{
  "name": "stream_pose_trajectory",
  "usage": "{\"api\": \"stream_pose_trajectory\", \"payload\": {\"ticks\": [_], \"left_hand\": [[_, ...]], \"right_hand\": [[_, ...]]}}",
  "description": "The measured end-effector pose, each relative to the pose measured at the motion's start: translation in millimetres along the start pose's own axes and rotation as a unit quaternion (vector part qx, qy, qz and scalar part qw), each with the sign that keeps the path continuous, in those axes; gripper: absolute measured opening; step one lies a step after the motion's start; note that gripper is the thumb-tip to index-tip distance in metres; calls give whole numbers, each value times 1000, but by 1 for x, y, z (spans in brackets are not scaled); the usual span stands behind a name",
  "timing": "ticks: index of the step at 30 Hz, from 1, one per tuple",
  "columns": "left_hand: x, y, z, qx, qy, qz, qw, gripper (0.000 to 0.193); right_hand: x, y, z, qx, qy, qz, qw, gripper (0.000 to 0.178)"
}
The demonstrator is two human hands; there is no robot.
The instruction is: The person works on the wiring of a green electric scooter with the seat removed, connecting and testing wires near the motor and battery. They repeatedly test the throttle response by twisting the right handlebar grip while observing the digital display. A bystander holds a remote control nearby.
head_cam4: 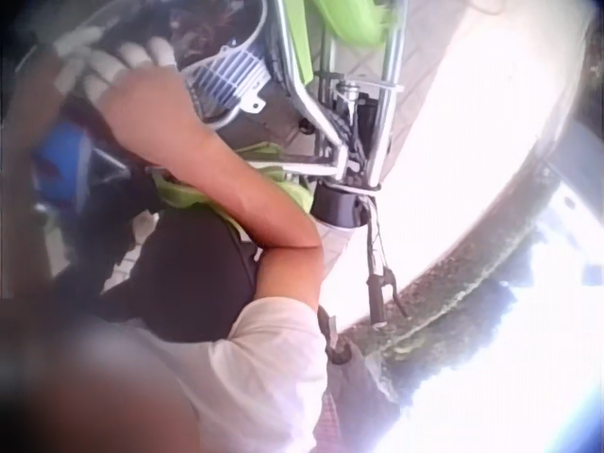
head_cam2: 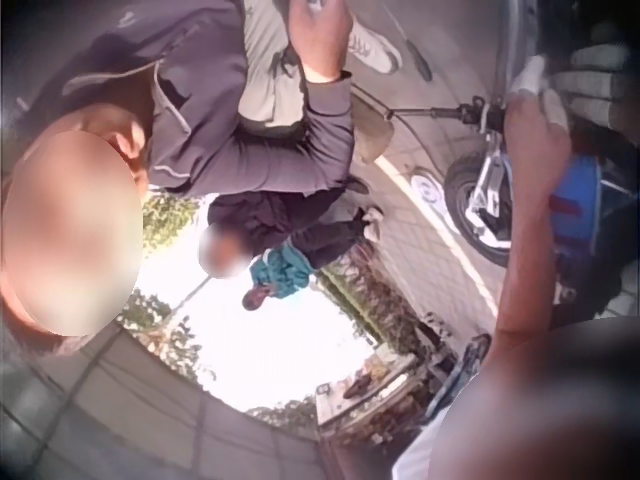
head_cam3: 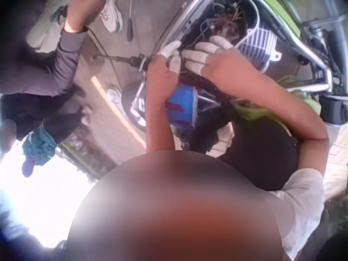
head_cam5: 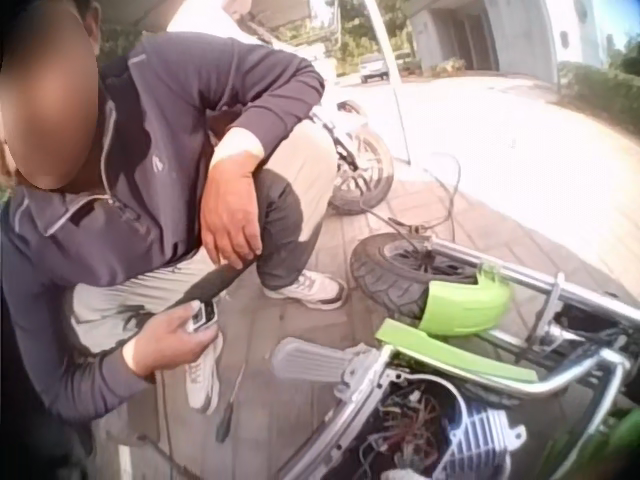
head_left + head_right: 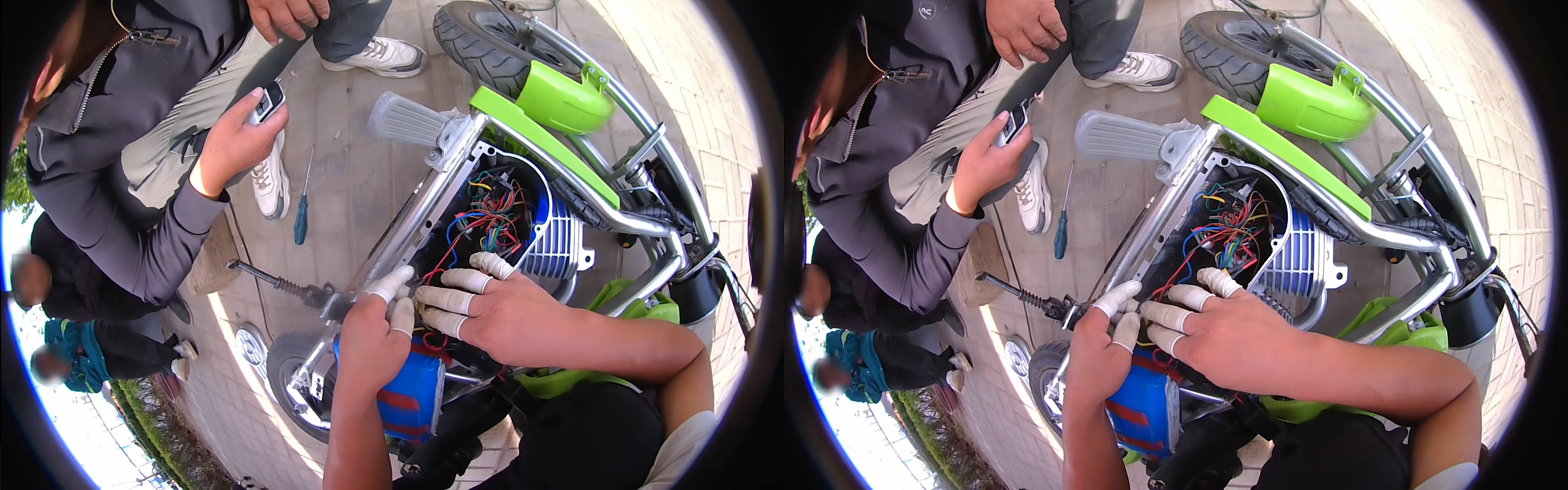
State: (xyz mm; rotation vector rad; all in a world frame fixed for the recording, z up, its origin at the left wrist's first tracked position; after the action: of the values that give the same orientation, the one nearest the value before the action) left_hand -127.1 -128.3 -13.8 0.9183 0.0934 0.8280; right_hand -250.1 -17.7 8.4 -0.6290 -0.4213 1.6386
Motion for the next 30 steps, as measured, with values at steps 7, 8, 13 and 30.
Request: {"api": "stream_pose_trajectory", "payload": {"ticks": [7, 8, 13, 30], "left_hand": [[0, 1, 2, 26, 20, 84, 996, 35], [0, -2, 1, 56, 36, 90, 994, 33], [1, -4, 3, 51, 60, 47, 996, 32], [6, -2, 4, 185, 20, 14, 982, 25]], "right_hand": [[17, 3, -4, 10, -26, -3, 1000, 24], [18, 3, -4, 11, -23, -1, 1000, 24], [17, 12, -6, -35, 4, -3, 999, 21], [19, 15, -9, -93, 8, -16, 996, 17]]}}
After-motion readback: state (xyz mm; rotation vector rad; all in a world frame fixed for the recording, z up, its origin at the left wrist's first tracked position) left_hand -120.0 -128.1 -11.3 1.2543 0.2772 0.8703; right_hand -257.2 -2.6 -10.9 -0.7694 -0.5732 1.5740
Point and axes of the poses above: each hand's wrist, its own x-axis away from the middle knuckle, its own z-axis out of the back of the hand, y = z × x, the point moved 6 cm from there along -x, towards the middle knuckle, and after that the axes turned 4 degrees about -z, right-handed, at the moved point
